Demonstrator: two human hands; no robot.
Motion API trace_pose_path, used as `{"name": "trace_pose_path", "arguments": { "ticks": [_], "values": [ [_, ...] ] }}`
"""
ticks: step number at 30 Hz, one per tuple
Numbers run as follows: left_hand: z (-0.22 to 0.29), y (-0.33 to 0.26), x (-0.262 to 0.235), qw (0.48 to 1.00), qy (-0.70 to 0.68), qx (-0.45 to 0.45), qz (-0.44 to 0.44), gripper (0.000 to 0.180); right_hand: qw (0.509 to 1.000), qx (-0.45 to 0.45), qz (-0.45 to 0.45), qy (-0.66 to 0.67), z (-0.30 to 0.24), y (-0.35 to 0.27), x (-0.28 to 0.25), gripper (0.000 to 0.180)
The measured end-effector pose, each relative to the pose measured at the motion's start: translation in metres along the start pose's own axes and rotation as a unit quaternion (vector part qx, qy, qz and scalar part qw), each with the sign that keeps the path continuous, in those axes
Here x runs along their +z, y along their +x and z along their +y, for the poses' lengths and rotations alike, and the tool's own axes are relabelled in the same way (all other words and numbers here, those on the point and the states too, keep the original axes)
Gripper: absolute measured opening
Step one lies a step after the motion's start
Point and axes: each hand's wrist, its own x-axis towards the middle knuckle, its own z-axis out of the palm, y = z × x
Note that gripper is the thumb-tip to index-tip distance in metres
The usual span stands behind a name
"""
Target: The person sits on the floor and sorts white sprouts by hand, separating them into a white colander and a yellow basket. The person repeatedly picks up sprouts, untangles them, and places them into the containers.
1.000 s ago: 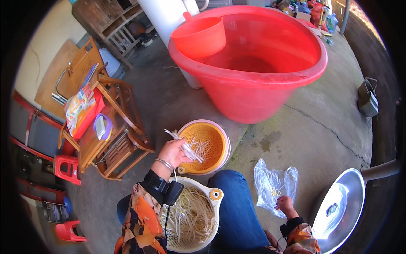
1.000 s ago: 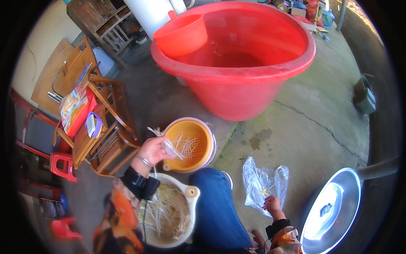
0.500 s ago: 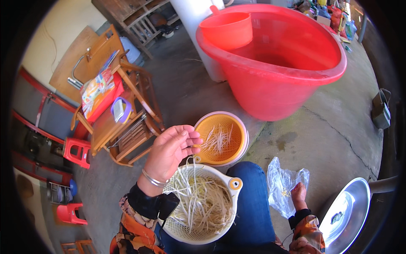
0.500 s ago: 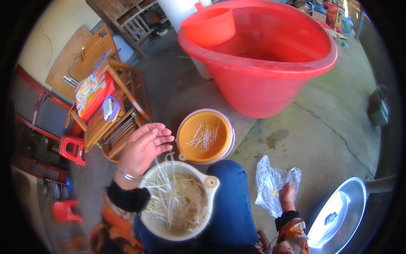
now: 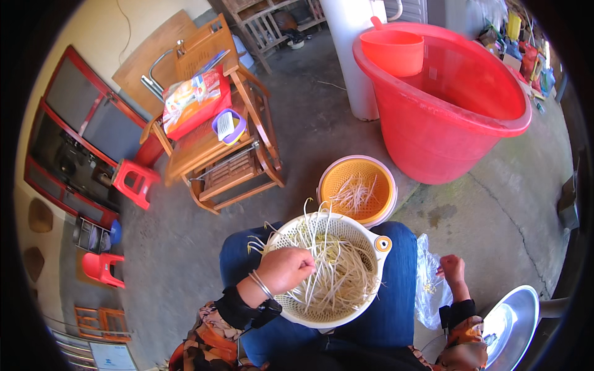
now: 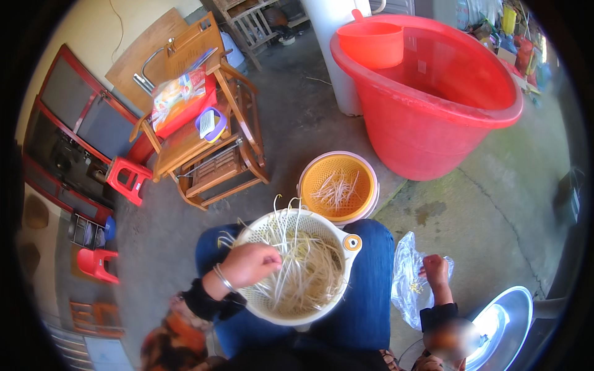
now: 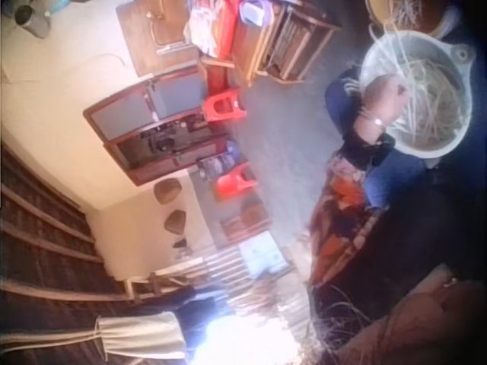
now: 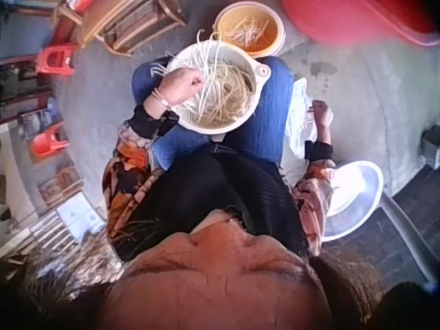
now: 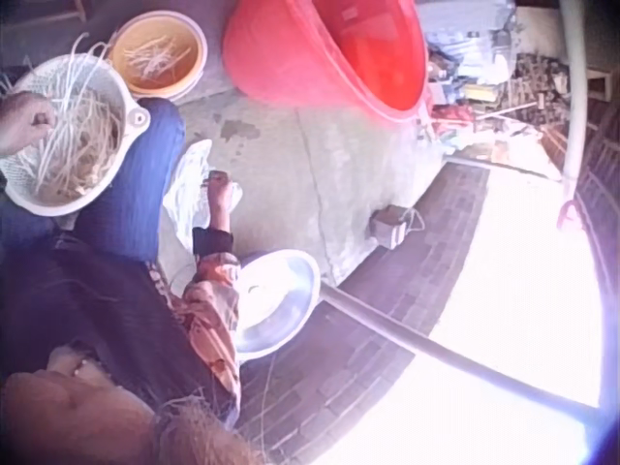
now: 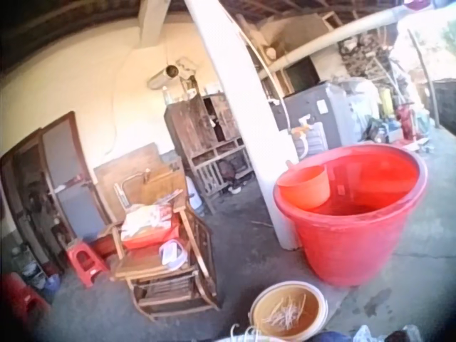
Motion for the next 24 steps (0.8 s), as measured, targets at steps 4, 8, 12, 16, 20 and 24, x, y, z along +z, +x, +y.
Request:
{"name": "trace_pose_path", "arguments": {
  "ticks": [4, 8, 12, 16, 20, 24],
  "values": [
    [0.012, -0.001, 0.027, 0.998, 0.050, 0.022, -0.020, 0.022, 0.985, -0.161, 0.010, 0.052, -0.075, -0.027, 0.018, 0.015],
    [0.020, 0.006, 0.041, 0.998, 0.031, 0.043, 0.026, 0.024, 0.960, -0.231, -0.049, 0.153, -0.145, -0.061, 0.042, 0.012],
    [0.013, 0.009, 0.031, 0.989, -0.115, 0.045, 0.077, 0.018, 0.932, -0.306, -0.098, 0.167, -0.205, -0.119, 0.056, 0.012],
    [0.012, 0.006, 0.025, 0.997, -0.052, 0.008, 0.054, 0.024, 0.889, -0.448, -0.089, 0.036, -0.245, -0.165, 0.067, 0.012],
    [0.023, 0.009, 0.044, 0.997, 0.068, 0.020, -0.037, 0.034, 0.865, -0.491, -0.099, 0.036, -0.259, -0.182, 0.080, 0.014],
    [0.031, 0.012, 0.053, 0.989, 0.139, 0.057, 0.008, 0.043, 0.882, -0.449, -0.121, 0.068, -0.255, -0.189, 0.086, 0.014]
  ]
}}
